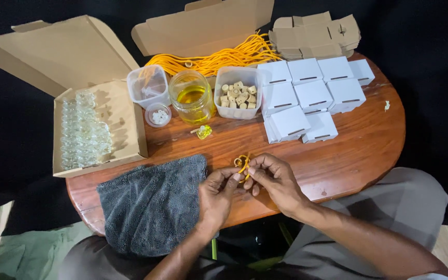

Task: Filling small glass bottles with liquid using a syringe and attaching wooden caps with yellow cords.

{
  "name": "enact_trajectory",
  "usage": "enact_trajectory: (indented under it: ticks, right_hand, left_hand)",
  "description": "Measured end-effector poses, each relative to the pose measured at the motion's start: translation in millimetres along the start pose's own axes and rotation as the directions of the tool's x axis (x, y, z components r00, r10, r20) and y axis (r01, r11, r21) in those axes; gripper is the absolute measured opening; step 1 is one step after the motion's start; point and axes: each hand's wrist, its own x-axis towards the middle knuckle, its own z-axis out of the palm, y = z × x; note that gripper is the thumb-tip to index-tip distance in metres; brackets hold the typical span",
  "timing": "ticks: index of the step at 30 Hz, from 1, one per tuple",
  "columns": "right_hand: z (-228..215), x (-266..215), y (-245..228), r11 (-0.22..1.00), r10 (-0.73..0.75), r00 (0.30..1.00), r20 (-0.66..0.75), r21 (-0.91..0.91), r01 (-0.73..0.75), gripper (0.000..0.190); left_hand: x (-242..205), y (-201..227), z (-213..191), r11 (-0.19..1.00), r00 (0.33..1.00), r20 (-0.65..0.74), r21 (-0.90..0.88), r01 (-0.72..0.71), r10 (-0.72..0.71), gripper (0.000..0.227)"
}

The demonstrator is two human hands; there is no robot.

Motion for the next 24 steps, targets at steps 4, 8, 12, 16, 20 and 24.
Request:
enact_trajectory:
  ticks: [4, 8, 12, 16, 20, 24]
  right_hand:
    - [6, -5, -6, 1.0, 0.011, 1.0, -0.021, 0.022, -0.01, 0.013]
    - [8, -8, -7, 1.0, 0.007, 1.0, -0.017, -0.009, -0.007, 0.011]
    - [11, -14, -15, 0.957, -0.087, 0.994, 0.059, -0.274, 0.1, 0.007]
    - [16, -17, -31, 0.919, -0.155, 0.985, 0.073, -0.356, 0.171, 0.006]
    - [14, -14, -22, 0.95, -0.202, 0.977, 0.068, -0.229, 0.212, 0.006]
    - [13, -14, -15, 0.978, -0.185, 0.982, 0.02, -0.094, 0.187, 0.007]
  left_hand:
    - [-3, 2, 2, 1.0, 1.0, 0.012, -0.022, 0.003, -0.003, 0.018]
    - [-4, 9, 4, 1.0, 0.999, 0.047, -0.012, 0.001, -0.001, 0.019]
    - [-6, -7, 2, 0.983, 0.995, 0.048, -0.157, 0.095, -0.089, 0.014]
    - [-11, 16, 4, 0.989, 0.999, 0.001, -0.142, 0.039, -0.04, 0.017]
    - [-11, 13, 2, 0.989, 1.0, -0.017, -0.147, -0.012, 0.01, 0.012]
    - [-8, 4, 4, 0.989, 0.993, -0.056, -0.098, -0.112, 0.107, 0.018]
